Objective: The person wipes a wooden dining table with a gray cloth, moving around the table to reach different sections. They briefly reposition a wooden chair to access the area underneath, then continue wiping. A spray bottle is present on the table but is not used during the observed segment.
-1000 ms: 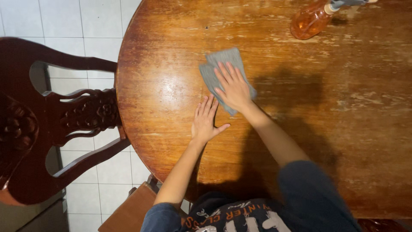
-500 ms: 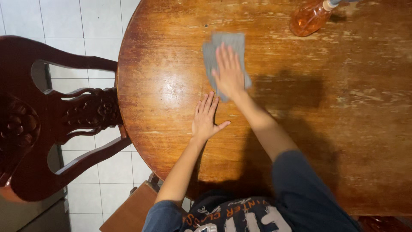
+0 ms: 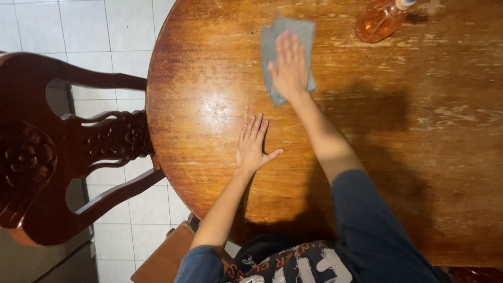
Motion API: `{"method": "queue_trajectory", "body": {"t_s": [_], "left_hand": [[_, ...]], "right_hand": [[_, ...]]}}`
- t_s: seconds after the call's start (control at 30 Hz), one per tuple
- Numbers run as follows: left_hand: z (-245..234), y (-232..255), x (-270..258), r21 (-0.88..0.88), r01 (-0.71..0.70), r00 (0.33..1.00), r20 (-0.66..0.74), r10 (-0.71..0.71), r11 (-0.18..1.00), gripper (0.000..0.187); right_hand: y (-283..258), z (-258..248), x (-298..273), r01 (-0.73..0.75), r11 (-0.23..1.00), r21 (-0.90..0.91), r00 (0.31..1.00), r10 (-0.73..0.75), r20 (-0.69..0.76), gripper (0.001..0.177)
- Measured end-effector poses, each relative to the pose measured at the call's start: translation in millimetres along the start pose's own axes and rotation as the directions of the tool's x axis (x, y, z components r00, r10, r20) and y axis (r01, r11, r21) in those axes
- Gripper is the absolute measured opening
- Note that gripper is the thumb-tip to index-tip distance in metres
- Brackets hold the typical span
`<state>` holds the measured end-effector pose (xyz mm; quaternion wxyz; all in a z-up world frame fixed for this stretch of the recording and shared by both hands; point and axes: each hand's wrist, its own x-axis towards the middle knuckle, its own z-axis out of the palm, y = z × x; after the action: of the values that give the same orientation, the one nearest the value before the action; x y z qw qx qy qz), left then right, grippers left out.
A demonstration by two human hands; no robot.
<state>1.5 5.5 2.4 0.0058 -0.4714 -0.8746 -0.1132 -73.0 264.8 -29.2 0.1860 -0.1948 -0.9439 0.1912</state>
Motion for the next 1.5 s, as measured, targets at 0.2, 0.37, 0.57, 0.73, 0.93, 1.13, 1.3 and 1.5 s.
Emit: {"method": "queue_trajectory", "body": {"t_s": [0.2, 0.37, 0.57, 0.73, 0.93, 1.13, 1.3, 1.5], "left_hand": [[-0.3, 0.3, 0.7, -0.003, 0.002, 1.0, 0.017, -0.002, 1.0, 0.11], [3.9, -1.5, -0.1, 0.004, 0.007, 1.0, 0.027, -0.007, 1.0, 0.109], [3.0, -2.1, 1.5, -0.011, -0.004, 1.0, -0.007, 0.004, 1.0, 0.108], [4.9, -2.3, -1.5, -0.043, 0.002, 1.0, -0.003, -0.002, 0.999, 0.106], [1.9, -3.4, 1.7, -0.052, -0.003, 1.0, -0.024, 0.001, 0.999, 0.106], [4.2, -1.9, 1.3, -0.036, 0.007, 1.0, -0.009, -0.007, 0.999, 0.106], [3.5, -0.7, 1.9, -0.017, 0.02, 1.0, 0.022, -0.02, 1.0, 0.107], [2.5, -2.6, 0.3, -0.047, -0.008, 1.0, -0.025, 0.007, 0.999, 0.105]], "right_hand": [[32.7, -28.5, -70.7, 0.293, 0.956, 0.004, 0.953, -0.292, 0.081, 0.077], [75.2, -7.4, 15.0, 0.049, 0.984, -0.174, 0.984, -0.078, -0.16, 0.075], [-48.7, 17.3, 23.8, 0.32, 0.946, 0.06, 0.94, -0.325, 0.108, 0.07], [-70.1, 14.2, 71.1, 0.386, 0.921, 0.052, 0.922, -0.388, 0.023, 0.067], [53.5, -45.3, 126.1, -0.131, 0.991, -0.009, 0.979, 0.13, 0.159, 0.068], [53.8, -22.0, 26.3, -0.102, 0.99, -0.097, 0.991, 0.11, 0.078, 0.068], [22.4, -18.3, 27.8, -0.02, 1.0, -0.013, 0.976, 0.022, 0.216, 0.069], [67.2, -29.1, 65.7, -0.099, 0.994, 0.046, 0.992, 0.095, 0.086, 0.065]]}}
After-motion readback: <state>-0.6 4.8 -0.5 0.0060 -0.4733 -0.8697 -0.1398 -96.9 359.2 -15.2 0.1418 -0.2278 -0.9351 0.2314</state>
